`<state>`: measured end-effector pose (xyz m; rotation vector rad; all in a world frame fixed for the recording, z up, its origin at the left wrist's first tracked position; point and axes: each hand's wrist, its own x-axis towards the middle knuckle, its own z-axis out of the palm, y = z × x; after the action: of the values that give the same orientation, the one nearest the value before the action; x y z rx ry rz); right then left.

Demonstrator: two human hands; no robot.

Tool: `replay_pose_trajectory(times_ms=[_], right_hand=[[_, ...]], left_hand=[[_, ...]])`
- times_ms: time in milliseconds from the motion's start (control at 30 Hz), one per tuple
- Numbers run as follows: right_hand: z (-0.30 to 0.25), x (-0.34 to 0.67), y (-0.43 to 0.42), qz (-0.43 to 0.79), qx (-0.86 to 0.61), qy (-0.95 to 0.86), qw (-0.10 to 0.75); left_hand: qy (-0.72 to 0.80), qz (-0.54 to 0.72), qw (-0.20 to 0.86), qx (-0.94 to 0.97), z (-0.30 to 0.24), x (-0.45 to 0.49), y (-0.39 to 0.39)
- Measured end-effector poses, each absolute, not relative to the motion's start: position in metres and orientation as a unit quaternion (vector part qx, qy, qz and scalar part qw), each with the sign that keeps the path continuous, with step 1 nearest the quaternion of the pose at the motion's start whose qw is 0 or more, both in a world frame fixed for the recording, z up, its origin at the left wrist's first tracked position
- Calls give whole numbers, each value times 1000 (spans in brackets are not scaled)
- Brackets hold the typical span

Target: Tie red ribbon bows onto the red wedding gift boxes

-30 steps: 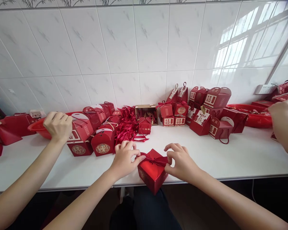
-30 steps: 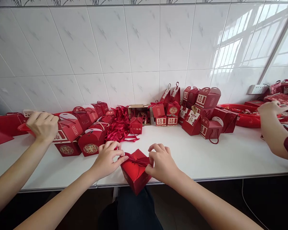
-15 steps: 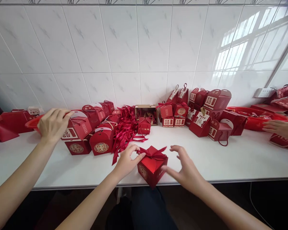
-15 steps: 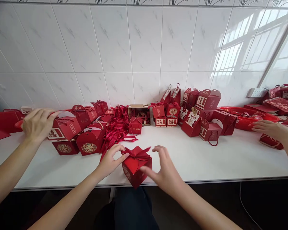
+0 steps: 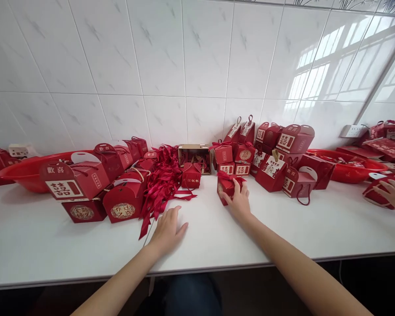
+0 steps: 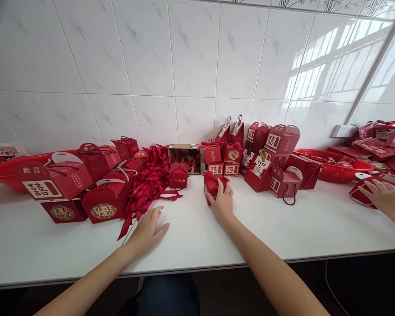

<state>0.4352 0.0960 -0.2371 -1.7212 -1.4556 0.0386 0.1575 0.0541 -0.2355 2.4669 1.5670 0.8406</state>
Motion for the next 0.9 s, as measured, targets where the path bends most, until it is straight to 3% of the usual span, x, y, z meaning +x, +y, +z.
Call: replay_pose_trajectory(times_ms=[267,500,667,900], right_hand=[[-244,447,186,-21,-698,-536,474],[-253,451,218,-76,-682,-499,529],[-197,457,225,-171,-638,-499,562],[-124,434,278,-2,-724,-516,458]], left_hand=[[453,210,92,861,-230,181,82],[502,206,143,828,-232,218,136],[510,224,161,815,-237,224,153],[505,230,217,803,-237,216,151]])
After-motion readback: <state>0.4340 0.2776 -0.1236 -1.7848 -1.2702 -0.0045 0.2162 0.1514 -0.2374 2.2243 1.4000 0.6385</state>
